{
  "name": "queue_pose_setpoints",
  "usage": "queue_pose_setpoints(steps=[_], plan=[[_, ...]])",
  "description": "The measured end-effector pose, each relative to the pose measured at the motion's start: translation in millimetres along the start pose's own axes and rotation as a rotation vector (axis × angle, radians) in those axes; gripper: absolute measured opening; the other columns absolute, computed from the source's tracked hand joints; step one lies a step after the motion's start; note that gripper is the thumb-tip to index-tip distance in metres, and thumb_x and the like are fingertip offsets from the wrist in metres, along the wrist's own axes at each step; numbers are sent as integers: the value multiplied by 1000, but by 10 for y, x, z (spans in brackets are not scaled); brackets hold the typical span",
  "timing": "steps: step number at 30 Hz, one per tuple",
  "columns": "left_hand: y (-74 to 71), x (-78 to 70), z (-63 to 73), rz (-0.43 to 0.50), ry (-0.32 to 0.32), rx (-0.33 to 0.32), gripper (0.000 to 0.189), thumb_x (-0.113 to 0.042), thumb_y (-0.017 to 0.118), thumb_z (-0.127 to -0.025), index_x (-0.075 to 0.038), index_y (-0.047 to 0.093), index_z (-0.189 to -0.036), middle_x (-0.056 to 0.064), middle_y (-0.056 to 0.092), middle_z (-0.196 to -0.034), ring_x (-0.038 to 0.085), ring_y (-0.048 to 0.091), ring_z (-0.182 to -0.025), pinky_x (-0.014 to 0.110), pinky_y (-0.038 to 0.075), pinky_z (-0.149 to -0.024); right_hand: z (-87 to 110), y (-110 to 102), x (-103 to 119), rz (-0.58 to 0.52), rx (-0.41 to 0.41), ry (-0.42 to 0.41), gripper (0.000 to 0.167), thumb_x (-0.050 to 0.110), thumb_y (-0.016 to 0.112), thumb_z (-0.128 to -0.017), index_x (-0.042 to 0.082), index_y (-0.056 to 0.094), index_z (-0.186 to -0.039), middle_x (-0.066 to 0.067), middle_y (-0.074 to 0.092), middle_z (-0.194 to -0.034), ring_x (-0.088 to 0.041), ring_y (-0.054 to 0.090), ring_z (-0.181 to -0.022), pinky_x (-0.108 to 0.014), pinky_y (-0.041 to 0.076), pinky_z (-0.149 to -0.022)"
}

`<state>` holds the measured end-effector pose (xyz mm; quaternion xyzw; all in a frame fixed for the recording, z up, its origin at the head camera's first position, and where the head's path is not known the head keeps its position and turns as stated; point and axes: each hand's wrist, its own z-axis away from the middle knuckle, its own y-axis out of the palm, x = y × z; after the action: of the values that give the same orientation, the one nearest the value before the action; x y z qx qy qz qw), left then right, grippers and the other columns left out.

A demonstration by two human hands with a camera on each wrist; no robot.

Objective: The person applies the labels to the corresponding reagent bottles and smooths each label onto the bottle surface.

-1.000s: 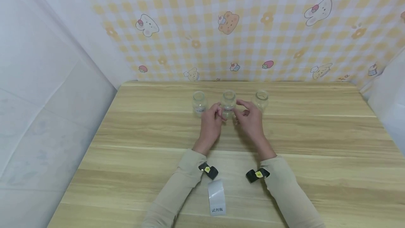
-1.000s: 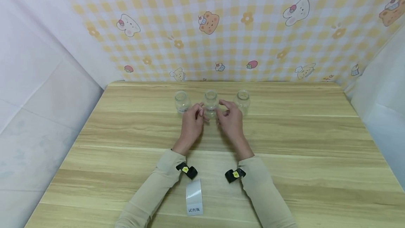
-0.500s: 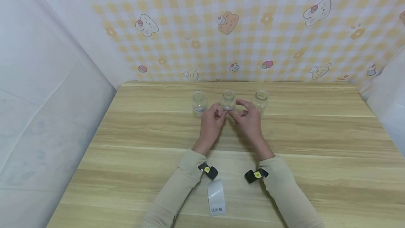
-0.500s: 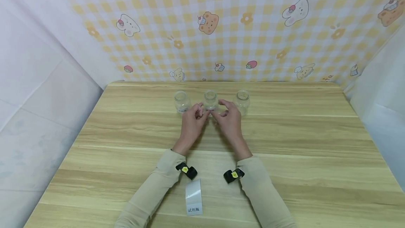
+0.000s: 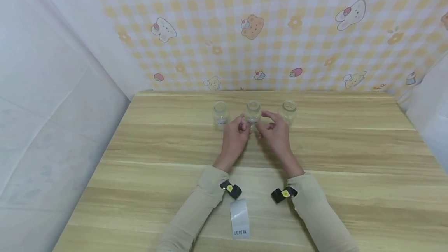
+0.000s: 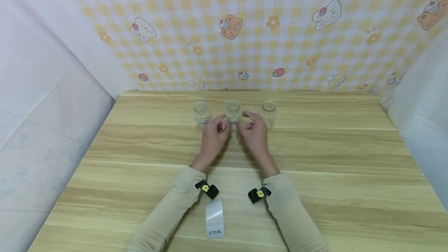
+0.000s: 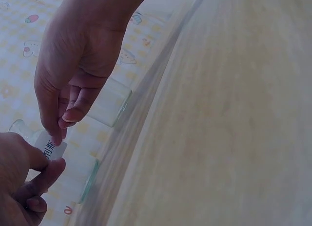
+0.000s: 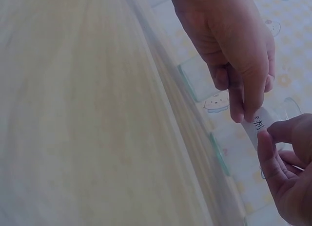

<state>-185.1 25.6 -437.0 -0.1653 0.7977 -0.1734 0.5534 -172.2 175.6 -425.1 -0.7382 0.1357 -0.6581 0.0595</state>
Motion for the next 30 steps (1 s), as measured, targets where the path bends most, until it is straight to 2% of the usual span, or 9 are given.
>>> queue_pose_setpoints(steps=[3,9,11,16,19,22,24,26,30], plan=[[-2,1,2,-7,11,0,36,-2,71,-97,-10,46,-72,7,62,-71,22,75,-81,28,60,-77,0,7,4,6,-6,-5,47,6,78,-92,-5,62,-135,-18,58,-132,-16,67,-63,-18,52,-54],[-3,-4,5,-10,15,-10,38,10,66,-93,-9,44,-69,19,75,-94,23,75,-78,34,57,-96,3,12,5,-7,-15,-15,43,0,74,-93,-5,62,-134,-17,60,-132,-27,70,-66,-18,53,-54],[-5,-5,13,-10,17,-14,38,11,67,-91,-9,44,-69,22,75,-100,25,76,-82,34,57,-94,5,13,2,-5,-14,-16,43,-1,73,-93,-5,62,-134,-16,60,-133,-29,70,-67,-18,52,-54],[-6,-2,18,-28,29,-13,39,0,72,-94,-10,43,-70,15,64,-76,26,75,-88,29,59,-76,4,20,-1,8,-11,-14,46,4,79,-91,-5,63,-133,-18,59,-131,-16,67,-60,-17,51,-55],[-10,-4,14,-38,31,-16,40,-4,73,-96,-10,43,-70,13,61,-74,27,75,-92,31,59,-81,1,24,-6,15,-15,-9,47,8,81,-90,-4,63,-132,-18,58,-131,-9,65,-57,-17,51,-56],[-17,-6,15,-46,29,-22,42,-4,74,-95,-10,43,-68,21,75,-98,31,75,-103,35,58,-92,-4,28,-10,19,-23,-6,48,8,81,-90,-4,62,-133,-17,59,-131,-7,64,-58,-17,51,-55],[-21,-5,13,-48,29,-21,42,-4,75,-94,-9,43,-67,26,72,-116,33,73,-107,37,58,-94,-8,31,-9,21,-28,-11,48,8,81,-91,-5,62,-133,-16,60,-130,-10,65,-59,-18,52,-55],[-27,-2,10,-51,31,-25,42,-3,75,-94,-9,43,-67,27,67,-125,35,72,-110,38,57,-95,-8,31,-7,24,-31,-20,47,7,80,-91,-5,62,-133,-17,60,-130,-13,67,-61,-18,53,-55],[-35,2,-1,-60,47,-26,42,-2,75,-93,-8,44,-66,23,75,-107,34,73,-108,39,56,-97,-3,26,-11,18,-31,-37,47,6,79,-91,-7,62,-133,-18,61,-128,-21,70,-65,-19,55,-56]])
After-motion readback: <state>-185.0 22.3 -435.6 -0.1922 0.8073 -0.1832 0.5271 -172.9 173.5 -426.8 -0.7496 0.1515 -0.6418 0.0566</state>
